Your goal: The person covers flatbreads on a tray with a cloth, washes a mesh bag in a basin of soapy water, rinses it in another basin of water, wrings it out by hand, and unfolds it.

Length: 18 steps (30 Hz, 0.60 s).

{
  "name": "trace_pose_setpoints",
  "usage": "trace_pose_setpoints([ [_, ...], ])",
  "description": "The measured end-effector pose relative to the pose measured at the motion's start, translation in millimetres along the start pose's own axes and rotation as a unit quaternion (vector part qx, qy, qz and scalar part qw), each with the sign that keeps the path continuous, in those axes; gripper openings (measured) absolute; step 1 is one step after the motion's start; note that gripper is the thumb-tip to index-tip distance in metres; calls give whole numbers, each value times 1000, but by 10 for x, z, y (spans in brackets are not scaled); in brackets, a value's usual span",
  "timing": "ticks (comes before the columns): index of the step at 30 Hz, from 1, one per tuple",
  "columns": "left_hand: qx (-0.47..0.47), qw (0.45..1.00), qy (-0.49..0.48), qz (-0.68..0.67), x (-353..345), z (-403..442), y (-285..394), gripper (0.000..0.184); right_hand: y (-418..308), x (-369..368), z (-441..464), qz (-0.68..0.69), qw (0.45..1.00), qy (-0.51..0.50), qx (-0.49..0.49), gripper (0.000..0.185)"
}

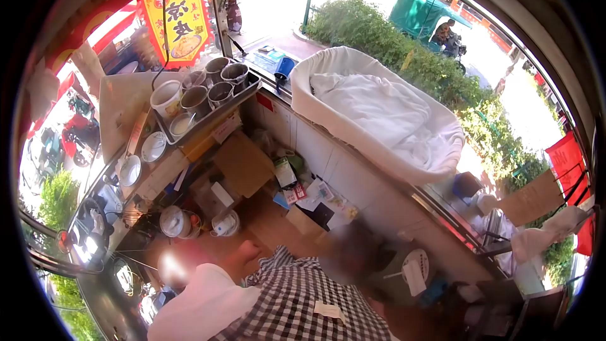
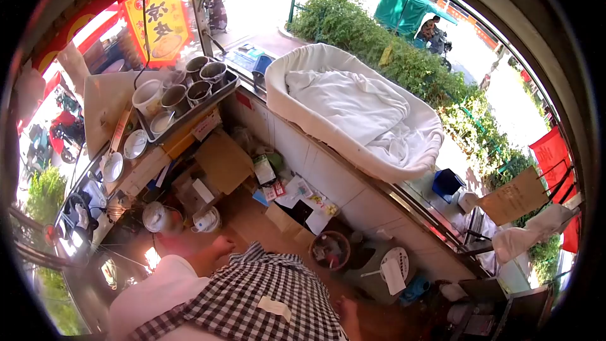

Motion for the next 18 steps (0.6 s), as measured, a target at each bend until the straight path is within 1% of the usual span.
trace_pose_setpoints([
  [2,-19,1000,-1,0,-42,60,53,23,186,14,209,43,998,-35,-4,19],
  [4,-23,1000,-9,1,-106,122,81,23,257,5,177,102,992,-70,0,21],
  [6,26,999,-20,-26,-155,159,12,24,323,65,141,151,985,-85,25,24],
  [8,51,997,-28,-50,-145,91,186,24,239,52,-129,230,963,-118,79,28],
  [9,56,996,-29,-61,-129,41,253,23,185,32,-321,278,943,-144,116,29],
  [10,65,994,-35,-79,-206,106,179,23,56,14,-545,319,920,-168,151,31],
  [11,75,992,-40,-97,-252,151,82,22,-24,21,-760,344,908,-167,173,33],
  [12,61,993,-61,-79,-263,223,180,23,-110,2,-958,371,898,-150,181,35],
  [14,61,994,-61,-71,-237,163,148,24,-345,150,-1233,260,958,13,120,29],
  [15,58,995,-56,-66,-209,130,211,25,-277,196,-1221,237,965,51,100,27],
  [16,56,995,-50,-61,-199,150,193,26,-205,243,-1216,214,970,87,78,26],
  [17,57,994,-64,-66,-214,171,174,26,-19,233,-997,229,967,83,74,25],
  [18,59,993,-78,-71,-223,215,134,26,102,215,-804,212,972,87,59,25],
])
Point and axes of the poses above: each hand's wrist, its own z-axis towards the middle knuckle, its own x-axis out of the back of the hand, y = z × x, the point moved 10 cm from there along z, towards the middle knuckle, and after that the axes turned 10 degrees about y, right-handed, at the moved point
